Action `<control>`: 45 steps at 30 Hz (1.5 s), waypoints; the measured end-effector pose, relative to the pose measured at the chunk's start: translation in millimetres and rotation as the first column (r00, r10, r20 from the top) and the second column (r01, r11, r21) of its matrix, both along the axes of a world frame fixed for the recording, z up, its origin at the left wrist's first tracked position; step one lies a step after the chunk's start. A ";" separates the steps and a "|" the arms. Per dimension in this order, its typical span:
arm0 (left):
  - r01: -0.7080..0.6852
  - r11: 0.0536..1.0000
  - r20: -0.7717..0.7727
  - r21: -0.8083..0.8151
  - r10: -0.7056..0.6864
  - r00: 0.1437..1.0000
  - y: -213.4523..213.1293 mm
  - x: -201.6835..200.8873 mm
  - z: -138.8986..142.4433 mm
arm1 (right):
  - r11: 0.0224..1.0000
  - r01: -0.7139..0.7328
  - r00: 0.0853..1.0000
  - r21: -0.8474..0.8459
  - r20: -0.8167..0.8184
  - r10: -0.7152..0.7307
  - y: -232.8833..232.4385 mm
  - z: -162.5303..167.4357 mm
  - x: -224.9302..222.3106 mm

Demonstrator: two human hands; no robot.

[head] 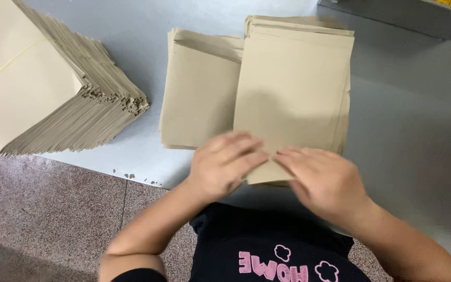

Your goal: The person folds kraft paper bags one at a time at a workbench, pressing each bag flat and creasing the fold by hand, then places the finished bag onto a growing stack beside a large pile of unfolded bags.

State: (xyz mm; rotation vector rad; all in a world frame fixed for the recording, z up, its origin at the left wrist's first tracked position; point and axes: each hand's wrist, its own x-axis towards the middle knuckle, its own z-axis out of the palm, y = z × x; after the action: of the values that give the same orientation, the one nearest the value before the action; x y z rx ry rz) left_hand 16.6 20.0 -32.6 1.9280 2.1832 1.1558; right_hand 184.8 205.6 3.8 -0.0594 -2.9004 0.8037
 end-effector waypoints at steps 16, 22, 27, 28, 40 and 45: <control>0.164 0.958 0.555 0.234 -0.271 0.786 31.4 8.1 -4.8 | 0.657 -0.144 0.925 -0.740 -0.337 -0.176 14.9 -39.5 -6.3; 0.119 0.938 0.648 0.326 -0.314 0.694 27.9 10.8 -12.1 | 0.620 -0.104 0.898 -0.778 -0.341 -0.278 7.1 -48.5 3.7; 0.071 0.976 0.735 0.205 -0.201 0.647 31.9 10.1 -25.1 | 0.601 -0.012 0.932 -0.800 -0.227 -0.284 6.8 -69.4 6.5; 0.030 0.984 0.783 0.176 -0.159 0.601 33.9 12.6 -27.2 | 0.556 0.010 0.934 -0.831 -0.191 -0.302 5.4 -73.9 7.8; -0.085 0.975 0.722 -0.205 0.209 0.660 15.2 21.3 9.5 | 0.812 0.220 0.902 -0.541 -0.205 -0.381 26.0 2.8 -0.3; 0.156 0.972 0.544 -0.173 -0.037 0.838 19.0 32.2 35.2 | 0.994 0.081 0.990 -0.078 -0.113 -0.089 16.8 32.5 -12.2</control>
State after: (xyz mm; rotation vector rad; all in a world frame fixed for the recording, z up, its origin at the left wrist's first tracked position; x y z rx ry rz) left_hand 48.8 39.0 2.6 1.3865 1.7957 1.2040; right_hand 172.6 222.3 36.3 -0.1377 -2.7389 0.8674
